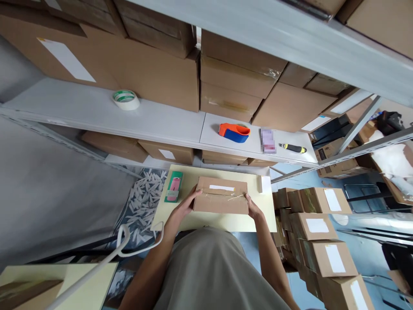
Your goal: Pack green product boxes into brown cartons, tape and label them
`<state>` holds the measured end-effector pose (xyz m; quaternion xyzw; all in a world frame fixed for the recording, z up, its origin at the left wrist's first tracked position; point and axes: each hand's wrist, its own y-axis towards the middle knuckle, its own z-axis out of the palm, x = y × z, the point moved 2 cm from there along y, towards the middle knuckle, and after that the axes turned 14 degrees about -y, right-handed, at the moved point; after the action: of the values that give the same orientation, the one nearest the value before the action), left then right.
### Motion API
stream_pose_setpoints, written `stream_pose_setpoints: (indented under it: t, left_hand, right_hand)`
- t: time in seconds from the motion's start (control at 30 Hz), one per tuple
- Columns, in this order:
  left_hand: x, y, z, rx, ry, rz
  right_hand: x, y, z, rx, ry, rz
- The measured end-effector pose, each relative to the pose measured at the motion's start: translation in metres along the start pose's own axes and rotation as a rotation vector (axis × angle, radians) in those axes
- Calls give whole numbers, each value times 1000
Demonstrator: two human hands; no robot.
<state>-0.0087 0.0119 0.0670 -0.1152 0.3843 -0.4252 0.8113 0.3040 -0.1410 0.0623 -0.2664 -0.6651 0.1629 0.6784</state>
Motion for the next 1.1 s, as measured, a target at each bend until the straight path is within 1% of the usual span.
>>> stream_pose_setpoints:
  t: [0.07, 0.13, 0.2, 0.27, 0.33, 0.37, 0.4, 0.47, 0.53, 0.6, 0.63, 0.7, 0.77, 0.8, 0.87, 0.93, 1.03, 1.1]
  left_hand:
    - [-3, 3, -2, 19, 36, 16]
    - [-7, 4, -4, 44, 82, 20]
    - [-15, 4, -8, 9, 139, 24]
    - [-26, 4, -12, -94, 264, 76]
    - [-40, 3, -13, -177, 467, 187]
    - [-48, 4, -10, -184, 583, 260]
    - [-56, 5, -4, -166, 697, 339]
    - [-71, 8, 18, -97, 890, 496]
    - [-87, 12, 50, -27, 1017, 629]
    - [-103, 15, 88, 56, 1046, 752]
    - [-110, 15, 106, 97, 1044, 818]
    - [-122, 12, 138, 142, 1027, 933]
    - [-128, 6, 158, 153, 993, 1014]
    - [-129, 2, 164, 151, 973, 1039]
    - [-126, -6, 165, 141, 937, 1058]
    - [-120, -12, 158, 128, 905, 1048]
    - [-108, -19, 142, 111, 863, 986]
    - [-101, -22, 132, 100, 825, 933]
  right_hand:
    - [2, 0, 3, -5, -5, -5]
    - [7, -2, 3, -3, -36, -43]
    - [14, -6, -1, -36, -127, -105]
    - [23, -12, -10, -158, -273, -110]
    - [37, -19, -22, -347, -459, -54]
    - [47, -23, -27, -442, -553, -27]
    - [61, -26, -30, -519, -641, -21]
    - [100, -28, -31, -616, -791, -101]
    - [151, -24, -24, -659, -906, -271]
    - [209, -11, -11, -704, -1035, -454]
    - [238, -2, -3, -714, -1109, -515]
    - [288, 21, 14, -697, -1282, -542]
    - [323, 45, 31, -662, -1448, -462]
    - [333, 55, 38, -635, -1518, -398]
    - [342, 72, 50, -599, -1617, -293]
    - [340, 81, 56, -613, -1658, -248]
    - [333, 84, 57, -662, -1641, -277]
    - [327, 79, 53, -652, -1564, -310]
